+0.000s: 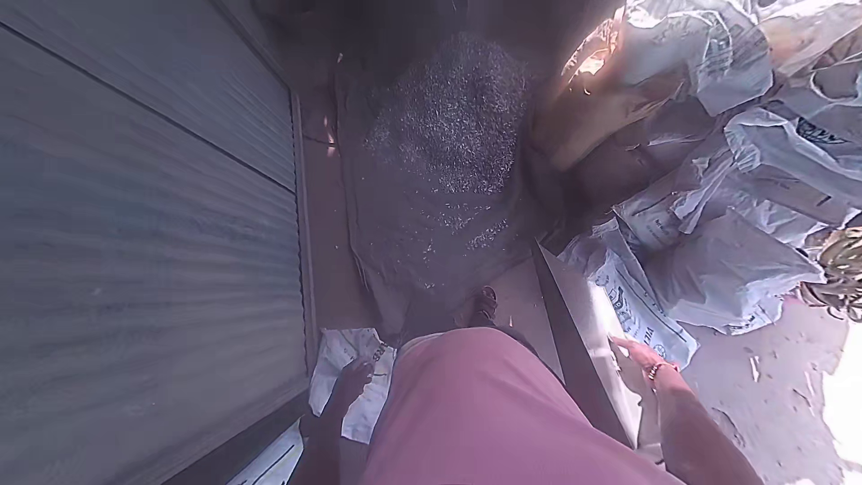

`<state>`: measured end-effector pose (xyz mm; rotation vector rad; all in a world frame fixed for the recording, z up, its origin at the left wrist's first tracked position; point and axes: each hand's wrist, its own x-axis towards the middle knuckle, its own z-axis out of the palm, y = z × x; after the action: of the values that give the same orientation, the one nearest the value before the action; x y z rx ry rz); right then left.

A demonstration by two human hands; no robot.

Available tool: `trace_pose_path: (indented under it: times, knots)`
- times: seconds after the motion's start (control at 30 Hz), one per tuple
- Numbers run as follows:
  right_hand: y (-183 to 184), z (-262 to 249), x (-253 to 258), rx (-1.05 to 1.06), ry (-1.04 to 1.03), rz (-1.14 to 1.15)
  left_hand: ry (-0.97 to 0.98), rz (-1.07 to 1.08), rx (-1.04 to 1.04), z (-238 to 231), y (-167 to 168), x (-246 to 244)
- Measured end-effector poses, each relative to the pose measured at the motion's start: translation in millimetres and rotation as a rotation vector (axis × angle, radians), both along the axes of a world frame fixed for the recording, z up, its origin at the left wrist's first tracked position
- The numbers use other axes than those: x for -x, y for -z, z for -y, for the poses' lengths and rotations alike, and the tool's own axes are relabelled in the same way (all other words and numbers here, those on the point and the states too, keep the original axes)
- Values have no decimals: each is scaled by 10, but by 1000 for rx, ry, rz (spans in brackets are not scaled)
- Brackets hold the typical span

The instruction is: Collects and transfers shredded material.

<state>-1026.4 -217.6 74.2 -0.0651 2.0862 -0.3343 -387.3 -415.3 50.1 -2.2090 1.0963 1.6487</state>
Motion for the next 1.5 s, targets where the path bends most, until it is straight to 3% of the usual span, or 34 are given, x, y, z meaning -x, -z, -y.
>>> trace_pose_path:
  times: [0.1, 0.2, 0.4, 0.5, 0.63, 0.7, 0.8, 0.9, 1.0, 1.1, 1.17, 1.27, 1.4, 1.5]
  knots:
    - [35, 833, 477, 197, -150, 29, 2, -58, 71, 330, -143, 429]
    - [44, 1444, 696, 228, -222, 26, 50, -98, 30, 605, -141, 706]
    - [4, 1785, 754, 105, -108, -24, 29, -88, -41, 1050, 44, 760]
    - [-67, 2005, 863, 78, -39, -78, 174, -42, -137, 1367, 318, 662]
    - [-201, 2501, 936, 60, -39, -83, 215, -98, -110, 2285, 423, 859]
    - [-284, 2835, 1069, -33, -173, -103, 242, -197, -20, 2886, 428, 1116]
    - [-449, 3269, 1260, -167, -456, -151, 442, -364, 50, 3753, 188, 1707]
    - [-722, 3660, 1426, -156, -474, -226, 756, -636, 42, 4365, -278, 2570]
    - [-928, 3960, 1619, -130, -454, -277, 1053, -946, -19, 4646, -785, 3380]
    - [-1049, 4408, 1868, -153, -471, -330, 1174, -1151, -56, 4769, -1122, 4055]
    - [-1047, 4817, 2015, -167, -471, -353, 1056, -1076, -92, 4877, -1076, 4334]
    - [-838, 5681, 2297, -187, -544, -335, 345, -878, -157, 5040, -861, 4750]
    - [50, 6967, 2666, -146, -725, -258, -215, -656, -122, 5370, -435, 5217]
    - [645, 7764, 2705, -127, -807, -125, -386, -461, -85, 5449, -104, 5369]
